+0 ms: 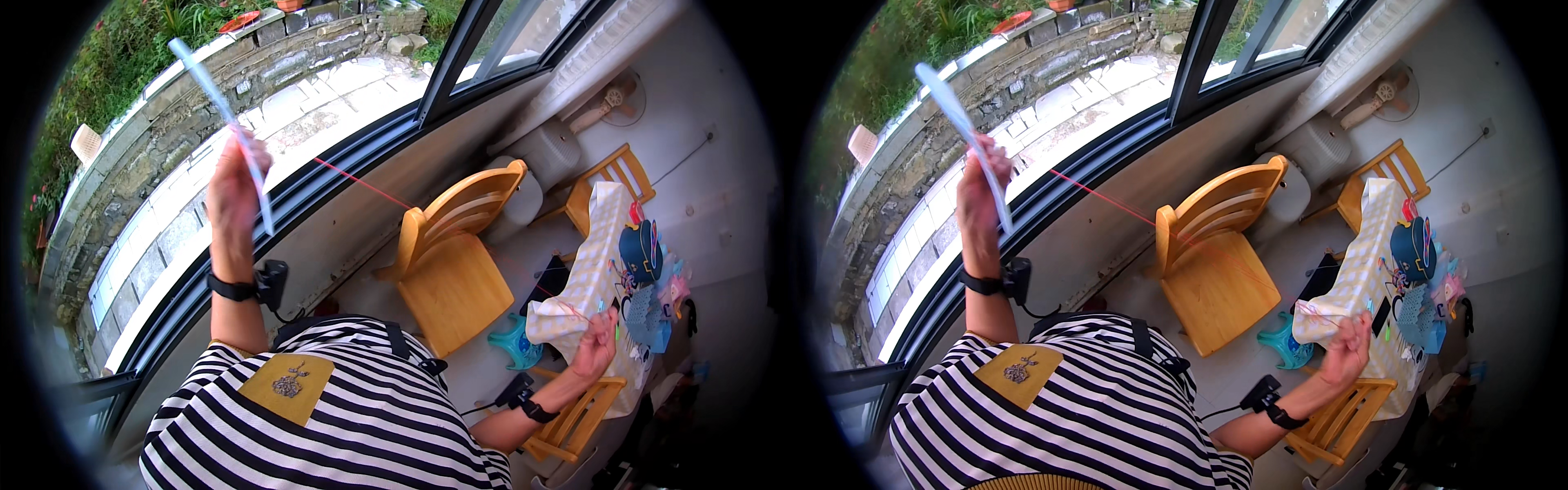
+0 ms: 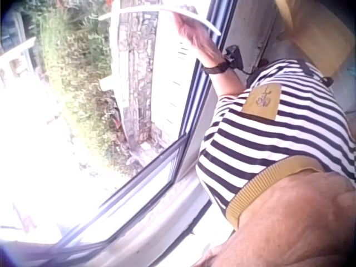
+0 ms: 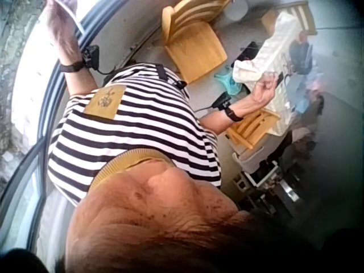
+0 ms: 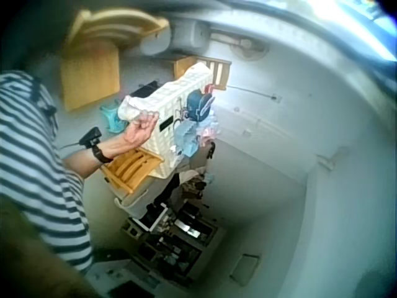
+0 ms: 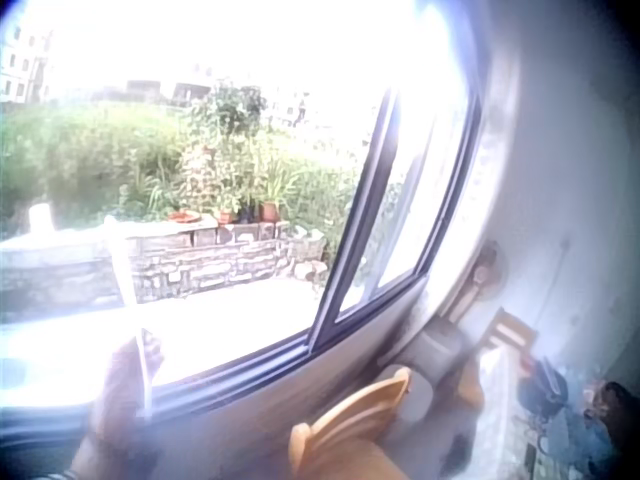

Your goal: The person threads a red string through the small holes of a colorful patterned sandal sole while holding it near a window.

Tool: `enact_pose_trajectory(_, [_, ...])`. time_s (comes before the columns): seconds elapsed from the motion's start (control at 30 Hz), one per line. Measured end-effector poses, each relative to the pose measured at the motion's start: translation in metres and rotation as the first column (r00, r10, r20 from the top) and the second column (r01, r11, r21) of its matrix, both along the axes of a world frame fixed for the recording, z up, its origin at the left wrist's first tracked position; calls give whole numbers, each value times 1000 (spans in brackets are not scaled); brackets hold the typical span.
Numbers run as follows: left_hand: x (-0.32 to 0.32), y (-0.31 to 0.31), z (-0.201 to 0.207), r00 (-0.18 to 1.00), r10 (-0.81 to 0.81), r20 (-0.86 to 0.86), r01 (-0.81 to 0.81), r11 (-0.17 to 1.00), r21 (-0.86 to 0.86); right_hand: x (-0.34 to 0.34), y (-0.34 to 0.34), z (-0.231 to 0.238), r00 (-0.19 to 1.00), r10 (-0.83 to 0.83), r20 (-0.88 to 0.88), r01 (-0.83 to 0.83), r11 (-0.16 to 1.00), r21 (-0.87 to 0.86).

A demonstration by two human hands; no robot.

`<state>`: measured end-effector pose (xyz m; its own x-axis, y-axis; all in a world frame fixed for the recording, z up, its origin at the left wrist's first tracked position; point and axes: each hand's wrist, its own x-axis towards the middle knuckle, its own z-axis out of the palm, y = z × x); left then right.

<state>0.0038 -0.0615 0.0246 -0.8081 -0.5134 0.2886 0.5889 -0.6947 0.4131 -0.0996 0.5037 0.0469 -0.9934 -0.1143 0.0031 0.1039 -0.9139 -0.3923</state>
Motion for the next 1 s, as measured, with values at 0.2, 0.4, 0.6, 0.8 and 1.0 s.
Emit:
enact_pose_trajectory(0.2, [17, -67, -21, 981, -26, -194, 75, 966, 248, -5, 44, -53, 707, -650, -279, 512, 198, 836])
enact_pose_trajectory(0.4, [-32, 65, 2, 865, -442, 236, 395, 891, 222, -11, -110, -22, 854, -272, -444, 507, 239, 828])
enact_pose_trajectory(0.6, [-37, 135, 4, 416, -905, -94, 884, 378, 274, 40, -232, 22, 804, 198, -561, 539, 155, 828])
enact_pose_trajectory(0.8, [-35, 146, 8, 289, -949, -129, 936, 251, 249, 50, -253, 36, 583, 356, -730, 764, 65, 642])
enact_pose_trajectory(1.0, [-33, 150, 7, 273, -953, -135, 946, 241, 215, 54, -254, 38, 529, 369, -764, 803, 74, 592])
